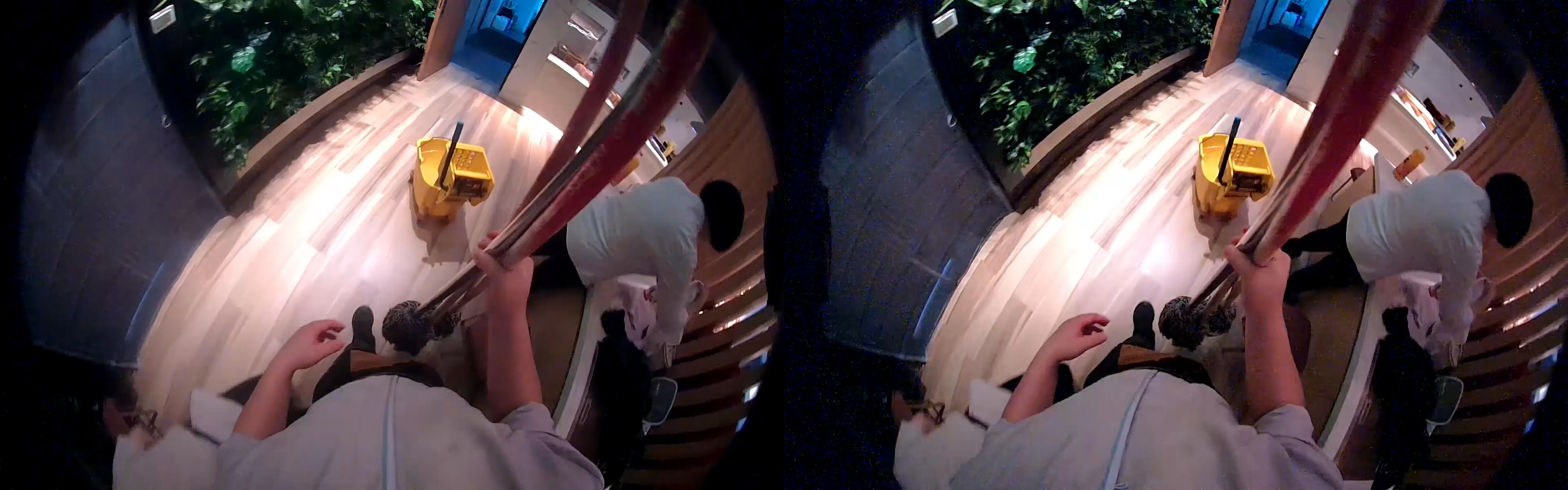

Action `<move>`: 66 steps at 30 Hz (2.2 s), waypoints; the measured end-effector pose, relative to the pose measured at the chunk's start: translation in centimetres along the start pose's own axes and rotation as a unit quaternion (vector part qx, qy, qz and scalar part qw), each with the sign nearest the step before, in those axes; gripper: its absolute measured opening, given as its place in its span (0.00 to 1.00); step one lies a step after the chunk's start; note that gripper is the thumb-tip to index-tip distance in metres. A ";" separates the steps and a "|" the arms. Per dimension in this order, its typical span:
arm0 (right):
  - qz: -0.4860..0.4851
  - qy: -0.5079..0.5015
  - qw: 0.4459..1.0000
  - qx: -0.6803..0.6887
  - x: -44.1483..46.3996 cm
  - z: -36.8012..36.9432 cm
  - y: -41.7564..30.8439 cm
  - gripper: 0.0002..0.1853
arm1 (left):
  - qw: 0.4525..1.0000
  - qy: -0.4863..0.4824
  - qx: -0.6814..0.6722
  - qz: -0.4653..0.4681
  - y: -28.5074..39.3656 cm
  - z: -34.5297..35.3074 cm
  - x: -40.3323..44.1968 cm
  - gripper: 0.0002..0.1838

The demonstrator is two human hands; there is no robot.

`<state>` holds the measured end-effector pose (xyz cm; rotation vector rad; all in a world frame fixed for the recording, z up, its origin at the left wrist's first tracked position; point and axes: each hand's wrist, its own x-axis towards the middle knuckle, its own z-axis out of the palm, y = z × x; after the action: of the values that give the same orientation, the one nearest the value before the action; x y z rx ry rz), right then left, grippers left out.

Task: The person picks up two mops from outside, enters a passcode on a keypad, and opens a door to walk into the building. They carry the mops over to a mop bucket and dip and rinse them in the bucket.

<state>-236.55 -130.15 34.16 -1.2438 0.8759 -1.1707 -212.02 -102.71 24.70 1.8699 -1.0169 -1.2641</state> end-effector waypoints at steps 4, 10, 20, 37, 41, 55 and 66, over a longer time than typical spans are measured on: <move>-0.030 0.039 0.997 0.061 12.7 4.4 1.2 0.20 | 0.984 0.098 0.144 -0.027 2.1 -8.1 9.1 0.22; -0.092 0.064 0.992 0.059 31.3 9.9 1.4 0.19 | 0.976 0.140 0.152 0.071 16.6 -19.3 24.0 0.20; -0.084 0.081 0.982 0.147 64.4 16.4 7.0 0.19 | 0.965 0.166 0.006 -0.202 11.4 -33.5 51.3 0.19; -0.099 0.310 0.946 0.012 88.8 21.4 14.7 0.17 | 0.974 -0.119 0.134 -0.139 17.0 -56.1 105.5 0.10; -0.066 0.418 0.905 -0.041 92.1 20.6 18.7 0.24 | 0.963 -0.138 0.222 0.058 31.5 -56.4 121.0 0.07; 0.034 0.636 0.764 -0.102 97.4 13.6 32.6 0.26 | 0.807 -0.517 0.261 0.116 57.6 -32.7 139.8 0.21; 0.318 0.592 0.693 -0.261 105.7 8.8 39.0 0.28 | 0.418 -0.797 0.013 0.436 77.0 0.9 138.1 0.61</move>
<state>-197.84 -232.99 7.99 -0.2883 2.5155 -1.0661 -199.06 -260.25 29.08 -0.7749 -2.2844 -1.9232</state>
